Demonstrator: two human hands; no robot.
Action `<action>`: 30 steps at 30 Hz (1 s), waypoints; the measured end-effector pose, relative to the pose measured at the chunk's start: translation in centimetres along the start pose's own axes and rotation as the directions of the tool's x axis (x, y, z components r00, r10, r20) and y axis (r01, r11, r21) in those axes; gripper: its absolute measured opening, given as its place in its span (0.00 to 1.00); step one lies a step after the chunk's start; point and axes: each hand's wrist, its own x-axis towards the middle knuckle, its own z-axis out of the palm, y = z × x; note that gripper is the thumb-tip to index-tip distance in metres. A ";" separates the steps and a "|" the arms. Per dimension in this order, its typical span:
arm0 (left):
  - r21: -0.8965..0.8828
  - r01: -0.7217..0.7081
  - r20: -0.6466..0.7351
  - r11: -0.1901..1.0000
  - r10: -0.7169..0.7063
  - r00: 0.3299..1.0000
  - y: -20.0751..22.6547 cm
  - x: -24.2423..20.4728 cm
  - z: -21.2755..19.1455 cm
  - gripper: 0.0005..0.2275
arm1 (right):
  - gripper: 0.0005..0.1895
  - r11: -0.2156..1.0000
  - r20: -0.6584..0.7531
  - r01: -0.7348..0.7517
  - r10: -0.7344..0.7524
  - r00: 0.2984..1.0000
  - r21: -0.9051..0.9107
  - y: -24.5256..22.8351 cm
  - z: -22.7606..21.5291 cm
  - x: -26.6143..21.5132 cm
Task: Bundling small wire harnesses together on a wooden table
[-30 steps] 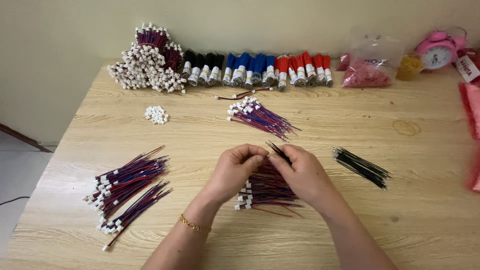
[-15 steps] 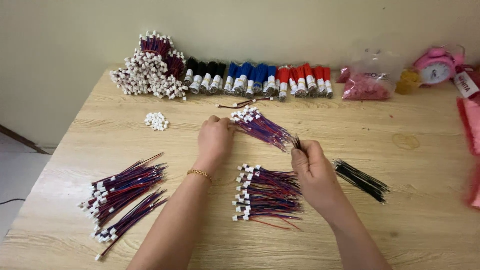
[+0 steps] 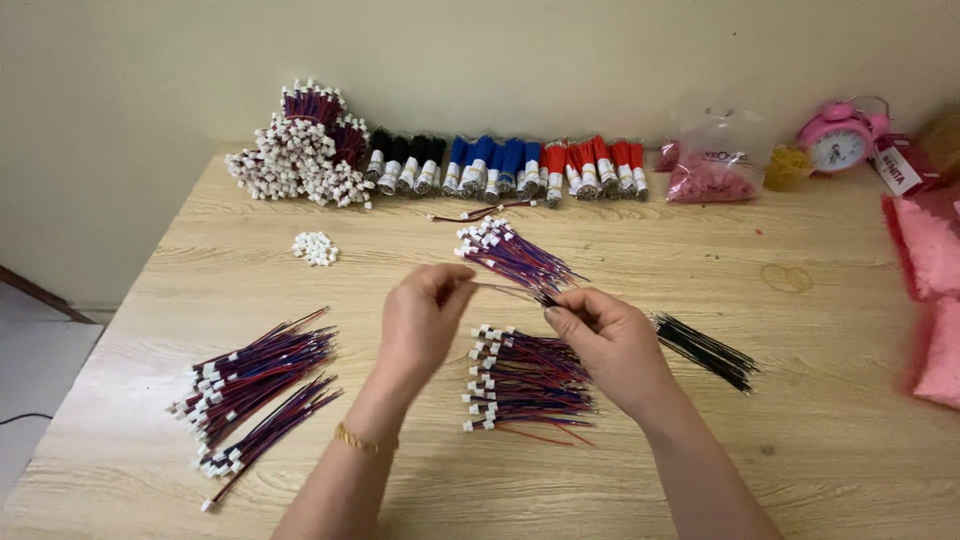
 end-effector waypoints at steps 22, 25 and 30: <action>-0.811 0.376 0.351 0.449 -0.142 0.926 2.3 -4.4 2.6 0.08 | 0.08 0.986 -0.031 0.030 -0.036 0.999 -0.163 -2.9 0.4 -1.6; -0.845 0.416 0.386 0.337 -0.154 0.910 2.2 -4.5 2.8 0.08 | 0.05 0.965 -0.004 0.109 -0.114 0.994 -0.236 -3.3 0.2 -1.6; -0.863 0.440 0.414 0.248 -0.151 0.898 2.1 -4.6 2.9 0.09 | 0.05 0.949 0.014 0.143 -0.145 0.989 -0.281 -3.3 0.3 -1.7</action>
